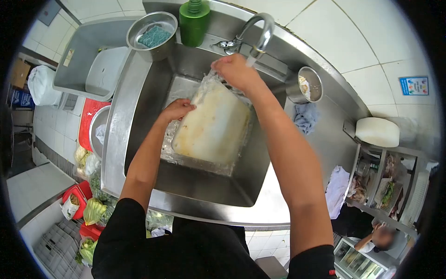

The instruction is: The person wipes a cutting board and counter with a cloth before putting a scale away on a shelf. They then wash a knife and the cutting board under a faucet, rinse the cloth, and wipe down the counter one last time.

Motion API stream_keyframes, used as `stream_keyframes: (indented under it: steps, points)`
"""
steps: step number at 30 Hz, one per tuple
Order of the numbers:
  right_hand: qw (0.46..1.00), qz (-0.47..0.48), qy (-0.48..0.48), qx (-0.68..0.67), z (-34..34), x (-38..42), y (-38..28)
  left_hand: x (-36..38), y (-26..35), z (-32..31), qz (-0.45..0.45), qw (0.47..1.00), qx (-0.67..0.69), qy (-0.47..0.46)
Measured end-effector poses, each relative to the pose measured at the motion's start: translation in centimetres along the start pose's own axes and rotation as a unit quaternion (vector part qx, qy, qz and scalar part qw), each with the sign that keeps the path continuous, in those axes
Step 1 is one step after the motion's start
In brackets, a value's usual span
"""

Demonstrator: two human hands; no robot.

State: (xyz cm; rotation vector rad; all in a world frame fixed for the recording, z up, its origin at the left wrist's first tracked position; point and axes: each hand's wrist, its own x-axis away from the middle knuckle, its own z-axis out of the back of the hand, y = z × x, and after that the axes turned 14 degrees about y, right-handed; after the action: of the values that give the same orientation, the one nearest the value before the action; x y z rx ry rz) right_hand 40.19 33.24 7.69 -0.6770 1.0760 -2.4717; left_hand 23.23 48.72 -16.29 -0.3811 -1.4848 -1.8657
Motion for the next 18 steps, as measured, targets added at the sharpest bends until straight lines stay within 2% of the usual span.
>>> stream_keyframes:
  steps: [1, 2, 3, 4, 5, 6, 7, 8, 9, 10, 11, 12, 13, 14, 16, 17, 18]
  points:
    - [0.992, -0.032, -0.019, -0.123, 0.2, 0.3, -0.1, -0.2, 0.6, -0.9, -0.124, 0.992, -0.001, 0.025]
    - [0.992, -0.031, -0.016, -0.123, 0.5, 0.4, -0.2, -0.4, 1.1, -1.5, -0.246, 0.968, -0.002, 0.049]
    - [1.0, -0.004, 0.015, -0.015, 0.8, 0.5, -0.2, -0.9, 1.6, -1.9, -0.247, 0.968, -0.003, 0.047]
    - [0.994, 0.022, 0.044, 0.095, 1.0, 0.6, -0.3, 0.7, 4.5, -1.6, -0.209, 0.969, -0.102, 0.079]
    - [0.994, 0.019, 0.047, 0.094, 1.1, 1.0, -0.5, 1.5, 6.4, -1.6, -0.168, 0.959, -0.2, 0.11]
    - [0.999, -0.032, -0.016, -0.012, 1.4, 1.4, -0.9, 0.9, 6.7, -2.2, -0.171, 0.959, -0.2, 0.109]
    - [0.986, -0.084, -0.078, -0.117, 1.8, 1.8, -1.3, 0.0, 6.7, -3.1, -0.147, 0.954, -0.202, 0.168]
    - [0.987, -0.086, -0.076, -0.116, 2.3, 2.5, -1.8, -0.8, 6.9, -3.8, -0.121, 0.945, -0.203, 0.227]
    - [0.978, -0.096, -0.135, -0.126, 2.7, 3.2, -2.3, -1.7, 6.7, -3.7, -0.12, 0.946, -0.203, 0.223]
    - [0.965, -0.105, -0.194, -0.138, 2.8, 3.7, -2.4, -2.3, 6.6, -2.9, -0.107, 0.978, -0.129, 0.122]
    - [0.965, -0.107, -0.196, -0.141, 2.7, 3.7, -2.2, -2.6, 6.2, -2.4, -0.092, 0.994, -0.054, 0.021]
    - [0.969, -0.1, -0.178, -0.137, 2.5, 3.8, -2.1, -2.4, 5.5, -2.4, -0.089, 0.994, -0.057, 0.022]
    - [0.974, -0.092, -0.161, -0.133, 2.4, 3.8, -2.0, -1.6, 4.9, -2.5, -0.115, 0.987, 0.088, -0.068]
    - [0.973, -0.092, -0.161, -0.135, 2.1, 3.3, -1.4, -0.4, 4.7, -2.4, -0.139, 0.951, 0.231, -0.154]
    - [0.998, -0.036, -0.055, -0.019, 1.3, 2.1, 0.1, 2.7, 5.2, -2.6, -0.128, 0.949, 0.246, -0.147]
    - [0.998, -0.037, -0.056, -0.02, 1.5, 2.8, -0.6, 3.8, 5.8, -2.7, -0.118, 0.947, 0.262, -0.142]
    - [0.993, -0.036, -0.111, -0.03, 2.1, 3.4, -1.4, 4.1, 6.4, -2.7, -0.119, 0.947, 0.262, -0.142]
